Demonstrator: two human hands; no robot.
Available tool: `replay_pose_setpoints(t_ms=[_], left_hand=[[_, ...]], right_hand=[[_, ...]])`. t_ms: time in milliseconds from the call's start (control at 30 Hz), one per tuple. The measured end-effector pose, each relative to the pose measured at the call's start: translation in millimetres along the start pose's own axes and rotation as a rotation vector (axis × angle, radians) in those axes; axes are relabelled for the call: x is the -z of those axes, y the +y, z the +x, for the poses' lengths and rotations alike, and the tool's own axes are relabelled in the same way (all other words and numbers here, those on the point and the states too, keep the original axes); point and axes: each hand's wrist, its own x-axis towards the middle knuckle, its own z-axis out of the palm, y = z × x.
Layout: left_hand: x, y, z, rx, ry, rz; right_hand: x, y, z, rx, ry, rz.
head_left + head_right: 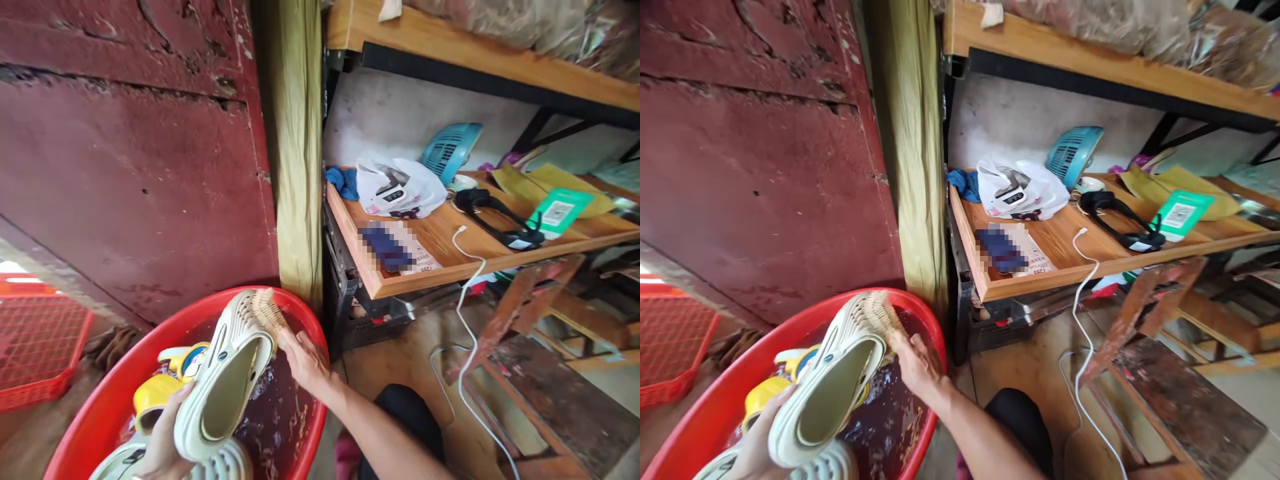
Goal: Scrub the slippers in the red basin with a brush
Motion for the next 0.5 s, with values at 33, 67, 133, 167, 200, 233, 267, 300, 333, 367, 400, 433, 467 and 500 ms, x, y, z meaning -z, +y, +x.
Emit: replay_pose_setpoints(t_ms=[33, 67, 133, 167, 200, 233, 267, 300, 333, 367, 400, 433, 467, 500], left_hand=[[-4.6, -0.7, -3.9, 0.051, 0.011, -0.029], [-8.3, -1.7, -7.7, 0.097, 0.019, -0.057], [-12.9, -3.9, -14.8, 0.147, 0.018, -0.105], [-14.1, -5.2, -17.9, 0.158, 0.008, -0.124], [-15.1, -6.5, -20.5, 0.166, -0.004, -0.14], [-15.9, -7.6, -22.3, 0.173, -0.013, -0.15], [-17.0, -8.6, -23.2, 0.171, -0.017, -0.152], [-18.1, -9.3, -23.1, 0.164, -0.015, -0.15], [-19.5, -9.5, -21.7, 0.146, -0.011, -0.149], [-20.8, -9.1, -19.1, 0.118, -0.013, -0.152], [-21.9, -8.1, -15.4, 0.08, -0.02, -0.16], [-22.6, -6.5, -10.8, 0.028, -0.03, -0.173], [-22.7, -4.6, -5.8, -0.031, -0.036, -0.183], [-22.2, -3.0, -0.7, -0.092, -0.028, -0.184]], right_hand=[[-3.6, -1.9, -0.4, 0.032, 0.011, 0.026], [-7.0, -3.0, -0.8, 0.055, 0.021, 0.046], [-11.4, -1.4, -0.2, 0.053, 0.034, 0.06], [-11.7, 1.0, 1.4, 0.024, 0.036, 0.058], [-10.7, 3.7, 3.7, -0.012, 0.042, 0.06], [-8.6, 5.8, 6.4, -0.045, 0.052, 0.067], [-5.7, 6.5, 8.8, -0.064, 0.063, 0.082], [-2.7, 5.0, 9.8, -0.067, 0.077, 0.105], [-0.3, 1.0, 8.8, -0.05, 0.092, 0.134], [1.0, -5.3, 4.9, -0.012, 0.105, 0.164], [0.7, -13.4, -2.2, 0.035, 0.108, 0.192], [-1.3, -22.4, -12.3, 0.081, 0.092, 0.213], [-4.8, -31.3, -24.5, 0.122, 0.059, 0.222], [-9.3, -39.0, -37.6, 0.155, -0.003, 0.218]])
